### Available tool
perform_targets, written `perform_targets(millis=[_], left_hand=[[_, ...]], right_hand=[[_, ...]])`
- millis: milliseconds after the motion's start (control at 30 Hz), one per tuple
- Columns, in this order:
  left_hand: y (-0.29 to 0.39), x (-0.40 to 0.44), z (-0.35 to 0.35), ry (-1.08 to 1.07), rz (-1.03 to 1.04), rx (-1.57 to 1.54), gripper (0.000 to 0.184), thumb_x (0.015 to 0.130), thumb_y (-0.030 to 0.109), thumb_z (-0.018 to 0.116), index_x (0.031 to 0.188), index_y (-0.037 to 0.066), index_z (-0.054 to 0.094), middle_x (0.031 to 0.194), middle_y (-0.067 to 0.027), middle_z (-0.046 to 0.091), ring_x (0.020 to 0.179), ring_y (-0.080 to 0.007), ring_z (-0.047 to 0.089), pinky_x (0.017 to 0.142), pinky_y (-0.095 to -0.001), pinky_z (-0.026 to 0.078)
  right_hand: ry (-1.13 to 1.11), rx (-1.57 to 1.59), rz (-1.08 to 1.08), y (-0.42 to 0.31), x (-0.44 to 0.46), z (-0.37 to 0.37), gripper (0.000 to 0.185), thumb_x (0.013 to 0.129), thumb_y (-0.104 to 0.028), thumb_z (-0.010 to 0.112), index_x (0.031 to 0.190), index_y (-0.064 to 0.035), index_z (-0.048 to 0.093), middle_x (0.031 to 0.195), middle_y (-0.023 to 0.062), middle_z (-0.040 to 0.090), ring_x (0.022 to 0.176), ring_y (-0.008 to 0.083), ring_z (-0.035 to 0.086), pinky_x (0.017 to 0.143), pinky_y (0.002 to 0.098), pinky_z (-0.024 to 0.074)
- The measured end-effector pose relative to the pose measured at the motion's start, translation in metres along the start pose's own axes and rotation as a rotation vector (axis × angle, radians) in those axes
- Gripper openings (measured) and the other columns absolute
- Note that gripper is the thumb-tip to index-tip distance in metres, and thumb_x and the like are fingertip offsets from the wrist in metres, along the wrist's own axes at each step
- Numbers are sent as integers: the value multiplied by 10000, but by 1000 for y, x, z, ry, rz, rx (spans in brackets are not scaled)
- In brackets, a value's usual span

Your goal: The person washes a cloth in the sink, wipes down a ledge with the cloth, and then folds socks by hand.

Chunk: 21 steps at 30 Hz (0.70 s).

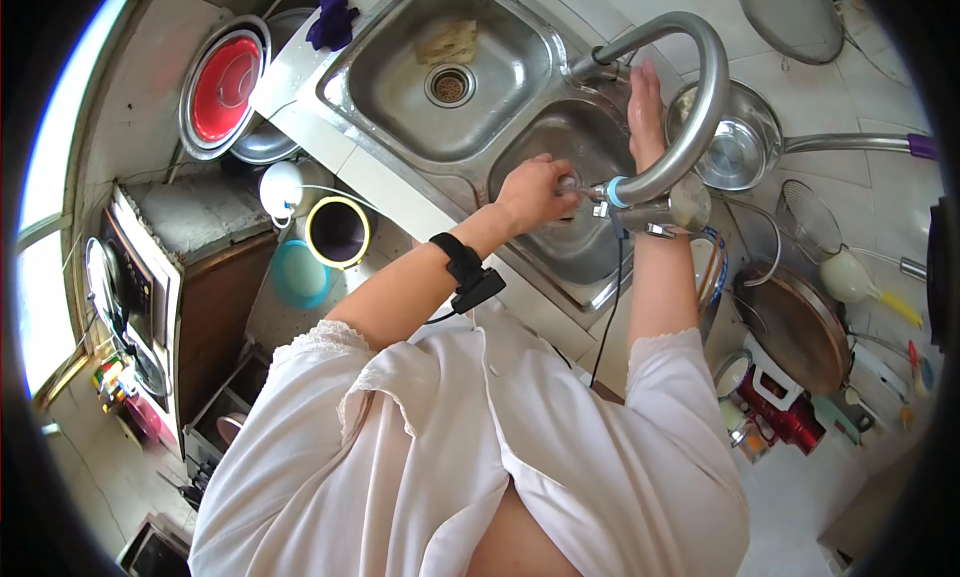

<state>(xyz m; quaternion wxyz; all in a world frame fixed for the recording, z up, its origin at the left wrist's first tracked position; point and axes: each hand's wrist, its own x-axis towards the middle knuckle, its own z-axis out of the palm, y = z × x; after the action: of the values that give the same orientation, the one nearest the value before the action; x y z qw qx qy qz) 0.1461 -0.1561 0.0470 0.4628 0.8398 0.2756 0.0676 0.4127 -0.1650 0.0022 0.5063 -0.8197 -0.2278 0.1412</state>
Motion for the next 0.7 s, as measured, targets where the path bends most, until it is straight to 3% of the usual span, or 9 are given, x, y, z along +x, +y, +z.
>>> perform_targets(millis=[67, 133, 167, 333, 433, 467, 567, 633, 700], left_hand=[[-1, -4, -5, 33, 1, -12, 358, 830, 296, 819, 1078, 61, 712, 1001, -137, 717, 948, -335, 718, 827, -441, 583], [0, -1, -17, -172, -434, -587, 332, 911, 330, 791, 1043, 38, 705, 937, -69, 718, 864, -209, 731, 735, -391, 607], [-25, 5, 0, -121, -352, -597, 305, 956, 354, 766, 1042, 67, 708, 907, -8, 699, 862, -123, 707, 719, -356, 624], [-32, 17, -1, -84, -639, -1218, 232, 961, 336, 726, 1066, 136, 674, 959, -2, 695, 856, -215, 677, 736, -410, 562], [-16, 17, -7, -109, -777, -1491, 243, 1010, 347, 656, 1111, 126, 669, 1045, -45, 691, 977, -219, 668, 757, -433, 563], [-13, 16, -7, -175, -827, -1551, 260, 1031, 356, 616, 1124, 119, 670, 1075, -53, 709, 1042, -228, 680, 874, -440, 563], [-17, 17, 8, -297, -802, -1732, 294, 1064, 365, 544, 1133, 110, 673, 1124, -71, 731, 1101, -244, 697, 992, -446, 564], [-38, 14, 30, -425, -572, -1994, 336, 1093, 361, 469, 1119, 103, 684, 1163, -91, 739, 1083, -245, 704, 991, -444, 567], [-46, 9, 43, -260, -590, -1934, 330, 1090, 355, 477, 1112, 102, 687, 1164, -94, 738, 1074, -249, 709, 980, -444, 571]], right_hand=[[-40, -7, 3, -5, 8, 6, 622, 1091, -368, 598, 1578, -14, 442, 1548, 121, 501, 1435, 254, 470, 1220, 396, 333], [-91, 41, 10, -12, -2, 1, 623, 1096, -385, 582, 1578, -15, 446, 1560, 123, 501, 1450, 254, 464, 1228, 397, 328], [-121, 106, 44, -14, -14, -5, 623, 1099, -393, 574, 1579, -15, 448, 1566, 124, 501, 1458, 254, 461, 1233, 397, 326], [-267, 585, 481, -5, -140, -27, 632, 1114, -435, 535, 1581, -17, 457, 1595, 129, 500, 1496, 255, 446, 1255, 398, 315], [-345, 922, 468, -20, -200, -12, 698, 1044, -443, 656, 1603, -94, 426, 1531, 105, 540, 1399, 269, 522, 1170, 431, 421], [-259, 864, 465, -28, -204, -6, 657, 1025, -339, 708, 1576, -93, 448, 1437, 71, 590, 1329, 234, 567, 1125, 410, 459], [-154, 488, 137, -45, -208, 9, 559, 997, -197, 740, 1513, -108, 545, 1306, 65, 654, 1235, 225, 621, 994, 398, 541], [-115, -13, -567, -51, -200, 15, 525, 929, -115, 773, 1427, -78, 611, 1271, 115, 677, 1173, 275, 652, 980, 376, 547], [-206, 43, -563, -67, -196, 12, 478, 912, -114, 779, 1366, -67, 639, 1263, 137, 679, 1142, 297, 657, 982, 383, 543]])
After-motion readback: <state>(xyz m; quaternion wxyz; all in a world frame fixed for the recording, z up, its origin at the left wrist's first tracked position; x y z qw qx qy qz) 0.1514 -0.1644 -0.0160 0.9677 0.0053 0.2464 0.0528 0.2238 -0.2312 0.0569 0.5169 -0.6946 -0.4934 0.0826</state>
